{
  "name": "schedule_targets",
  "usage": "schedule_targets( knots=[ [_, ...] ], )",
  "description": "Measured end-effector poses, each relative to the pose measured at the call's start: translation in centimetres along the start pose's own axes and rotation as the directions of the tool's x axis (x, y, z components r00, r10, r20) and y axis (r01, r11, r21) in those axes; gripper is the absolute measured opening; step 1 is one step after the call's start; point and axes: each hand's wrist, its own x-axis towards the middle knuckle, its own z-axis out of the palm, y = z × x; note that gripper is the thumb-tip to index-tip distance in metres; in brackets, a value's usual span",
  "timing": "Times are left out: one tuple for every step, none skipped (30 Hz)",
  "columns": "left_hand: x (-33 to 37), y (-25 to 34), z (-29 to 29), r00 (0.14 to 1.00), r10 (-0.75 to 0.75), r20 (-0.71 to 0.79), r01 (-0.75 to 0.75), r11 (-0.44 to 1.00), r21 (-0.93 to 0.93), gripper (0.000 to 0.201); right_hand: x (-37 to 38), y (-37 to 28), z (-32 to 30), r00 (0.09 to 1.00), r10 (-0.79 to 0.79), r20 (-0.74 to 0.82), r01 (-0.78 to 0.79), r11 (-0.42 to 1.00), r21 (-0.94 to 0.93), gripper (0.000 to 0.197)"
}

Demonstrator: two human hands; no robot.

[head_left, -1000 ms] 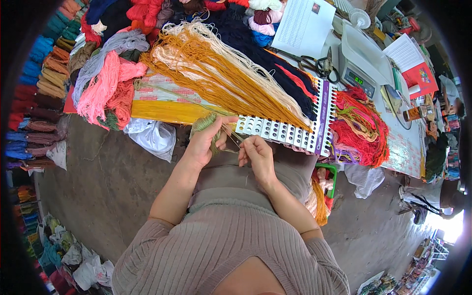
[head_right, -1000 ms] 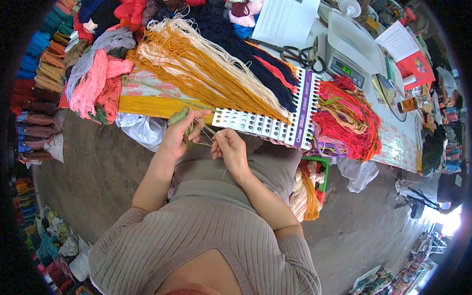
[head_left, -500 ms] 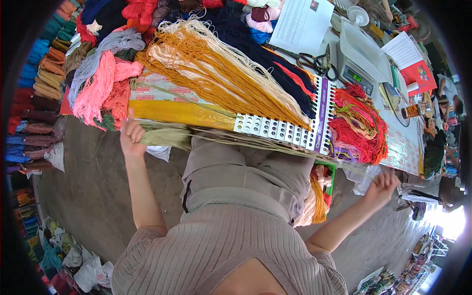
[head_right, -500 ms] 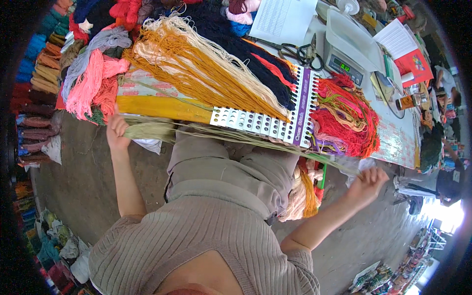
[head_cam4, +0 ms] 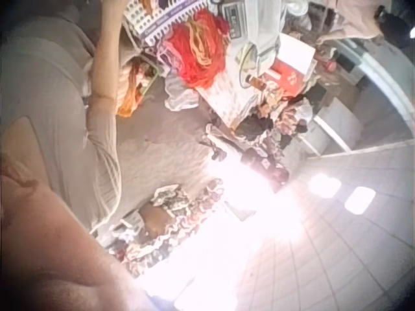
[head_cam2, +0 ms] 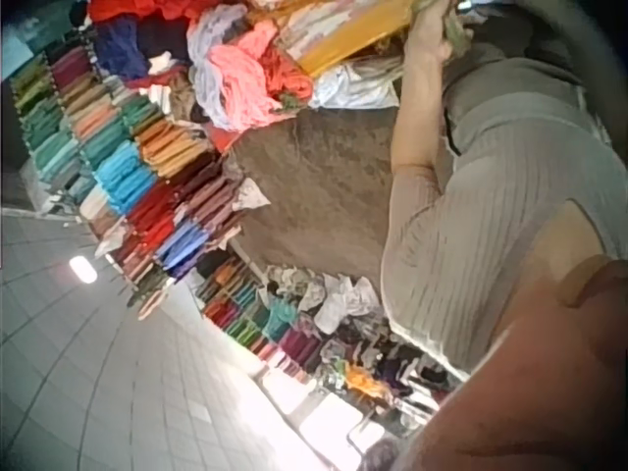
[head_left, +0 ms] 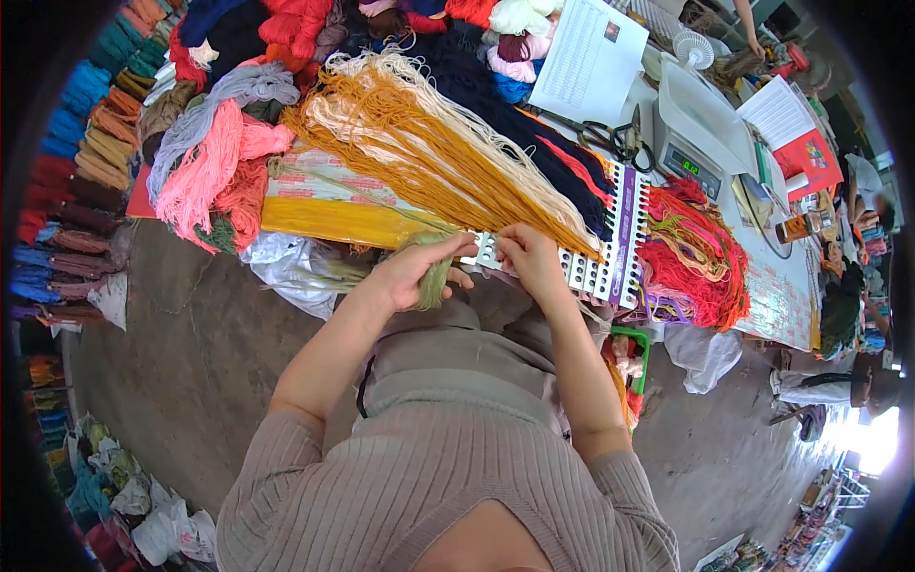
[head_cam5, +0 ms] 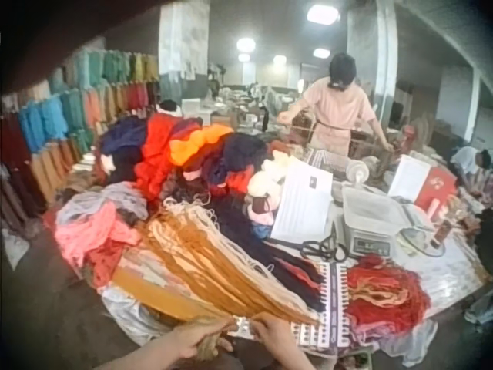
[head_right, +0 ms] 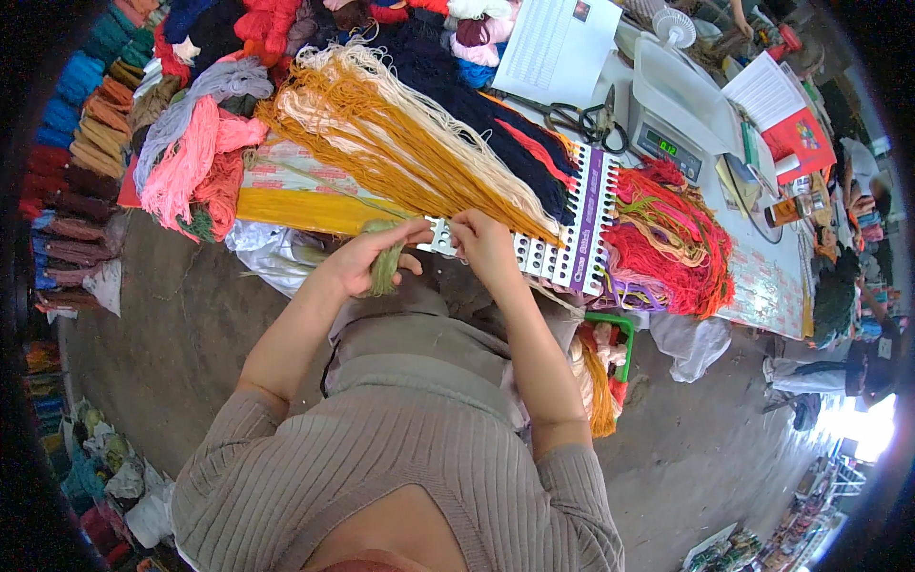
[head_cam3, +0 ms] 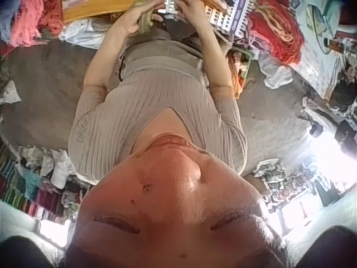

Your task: The recorder is sorting various colors of yarn and attaching them to a color sample organizer.

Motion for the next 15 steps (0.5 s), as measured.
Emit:
schedule_targets(
  knots=[
    [0.5, 0.0, -0.1, 1.000, -0.024, -0.015, 0.024, 1.000, -0.001, 0.040, 0.2, 0.4, 0.1, 1.000, -0.003, 0.001, 0.003, 1.000, -0.001, 0.011],
    [1.0, -0.1, -0.1, 0.997, -0.029, -0.068, 0.029, 1.000, -0.004, 0.033, 0.2, 0.8, 0.3, 0.999, 0.009, -0.045, -0.014, 0.995, -0.099, 0.014],
    [1.4, -0.1, 0.2, 0.997, -0.031, -0.070, 0.031, 1.000, -0.002, 0.033, 0.1, 0.9, 0.5, 0.995, 0.018, -0.093, -0.036, 0.981, -0.191, 0.018],
    [1.9, 0.0, 0.2, 0.995, -0.006, -0.103, 0.016, 0.995, 0.094, 0.032, 0.1, 1.1, 0.7, 0.995, 0.020, -0.094, -0.037, 0.982, -0.188, 0.018],
    [2.2, 0.1, 0.4, 0.991, 0.021, -0.133, 0.005, 0.982, 0.190, 0.032, 0.2, 1.3, 0.9, 0.990, -0.005, -0.142, -0.028, 0.973, -0.230, 0.019],
    [2.6, 0.1, 0.6, 0.991, 0.018, -0.129, 0.006, 0.982, 0.189, 0.032, 0.4, 1.5, 1.0, 0.981, -0.032, -0.191, -0.023, 0.961, -0.276, 0.021],
    [2.9, 0.1, 0.7, 0.985, 0.090, -0.147, -0.042, 0.952, 0.304, 0.027, 0.4, 1.6, 1.2, 0.981, -0.029, -0.194, -0.026, 0.960, -0.278, 0.021],
    [3.2, 0.1, 0.9, 0.974, 0.163, -0.157, -0.085, 0.906, 0.415, 0.022, 0.2, 1.7, 1.3, 0.969, -0.108, -0.222, 0.021, 0.932, -0.361, 0.020],
    [3.6, 0.1, 0.9, 0.974, 0.163, -0.158, -0.085, 0.907, 0.412, 0.022, 0.2, 1.5, 1.4, 0.953, -0.189, -0.239, 0.066, 0.894, -0.443, 0.020],
    [4.2, 0.2, 0.7, 0.977, 0.155, -0.148, -0.082, 0.907, 0.412, 0.020, 0.2, 1.2, 1.3, 0.953, -0.189, -0.236, 0.066, 0.893, -0.445, 0.020],
    [4.7, 0.2, 0.5, 0.979, 0.147, -0.140, -0.078, 0.908, 0.412, 0.018, 0.3, 0.8, 1.1, 0.971, -0.113, -0.209, 0.023, 0.920, -0.391, 0.020],
    [5.1, 0.1, 0.3, 0.980, 0.146, -0.138, -0.077, 0.909, 0.410, 0.018, 0.3, 0.5, 0.9, 0.983, -0.038, -0.181, -0.026, 0.941, -0.337, 0.020],
    [5.5, 0.1, 0.2, 0.980, 0.135, -0.144, -0.062, 0.903, 0.424, 0.017, 0.6, 0.6, 0.7, 0.983, -0.036, -0.181, -0.028, 0.941, -0.339, 0.020],
    [5.8, -0.1, 0.0, 0.981, 0.125, -0.150, -0.047, 0.898, 0.438, 0.015, 1.0, 0.8, 0.5, 0.992, 0.036, -0.118, -0.064, 0.967, -0.245, 0.021],
    [5.8, -0.2, 0.1, 0.981, 0.123, -0.151, -0.046, 0.899, 0.436, 0.015, 1.2, 0.6, 0.5, 0.994, 0.103, -0.048, -0.109, 0.982, -0.151, 0.021]
  ],
)
